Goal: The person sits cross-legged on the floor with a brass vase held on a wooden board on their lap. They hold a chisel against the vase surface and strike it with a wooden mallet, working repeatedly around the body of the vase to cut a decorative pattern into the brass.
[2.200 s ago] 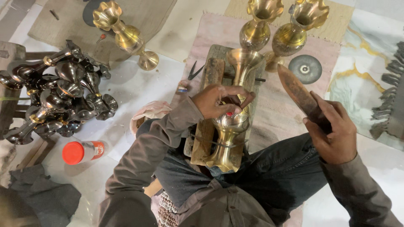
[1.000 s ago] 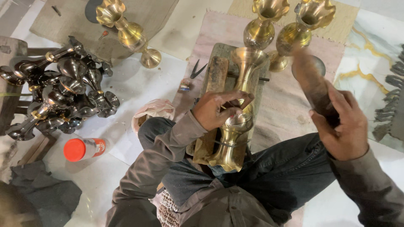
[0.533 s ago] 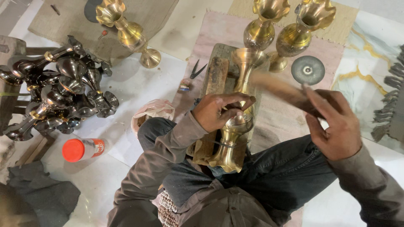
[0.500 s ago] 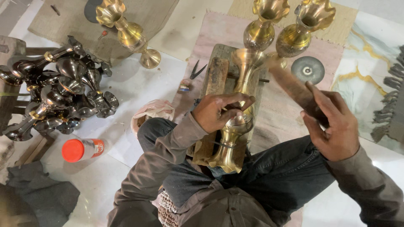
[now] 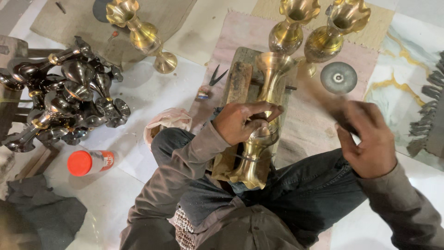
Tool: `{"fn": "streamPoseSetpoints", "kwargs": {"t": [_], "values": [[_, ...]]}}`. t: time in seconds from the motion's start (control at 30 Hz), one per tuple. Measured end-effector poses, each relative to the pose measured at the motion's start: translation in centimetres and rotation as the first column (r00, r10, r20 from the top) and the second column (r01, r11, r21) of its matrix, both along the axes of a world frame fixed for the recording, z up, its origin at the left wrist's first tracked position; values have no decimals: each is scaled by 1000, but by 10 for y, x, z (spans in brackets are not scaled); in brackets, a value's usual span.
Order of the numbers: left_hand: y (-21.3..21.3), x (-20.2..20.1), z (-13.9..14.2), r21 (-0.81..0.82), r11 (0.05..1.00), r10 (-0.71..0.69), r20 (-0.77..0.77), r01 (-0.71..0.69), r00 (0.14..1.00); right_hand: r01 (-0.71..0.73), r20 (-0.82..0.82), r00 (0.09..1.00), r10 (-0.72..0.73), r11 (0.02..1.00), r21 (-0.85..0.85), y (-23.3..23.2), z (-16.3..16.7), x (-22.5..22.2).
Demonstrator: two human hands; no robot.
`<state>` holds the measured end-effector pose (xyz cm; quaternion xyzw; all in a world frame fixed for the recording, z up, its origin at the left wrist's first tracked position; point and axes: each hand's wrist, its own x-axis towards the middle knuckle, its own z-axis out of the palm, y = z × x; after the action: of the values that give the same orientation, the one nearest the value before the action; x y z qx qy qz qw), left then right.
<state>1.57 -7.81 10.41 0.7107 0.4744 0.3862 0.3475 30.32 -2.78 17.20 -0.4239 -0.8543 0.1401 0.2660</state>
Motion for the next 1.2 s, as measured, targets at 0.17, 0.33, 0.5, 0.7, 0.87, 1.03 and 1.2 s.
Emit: {"fn": "streamPoseSetpoints", "kwargs": {"t": [0.17,0.33,0.5,0.7,0.87,1.03,1.2], "values": [[1,-2,-2,43,999,16,-39,-14,999,36,-157,986,-63,985,-168,-2,4,-3],[-10,-3,-14,71,996,49,14,-50,999,-51,16,999,50,996,74,-1,7,-5],[-17,0,-28,126,982,140,-11,-138,990,-104,159,985,64,961,255,-5,7,-9],[-18,-3,-36,236,963,112,98,-133,989,-60,-39,997,67,986,158,-10,4,-7],[-19,-3,-30,127,988,86,18,-87,996,-79,-115,990,77,997,-16,-6,-1,-9],[-18,0,-22,196,973,120,25,-122,992,-56,-24,998,57,998,31,-7,0,-12],[-24,2,-20,152,979,113,139,-134,984,-117,141,986,92,976,182,-7,6,-15]]}}
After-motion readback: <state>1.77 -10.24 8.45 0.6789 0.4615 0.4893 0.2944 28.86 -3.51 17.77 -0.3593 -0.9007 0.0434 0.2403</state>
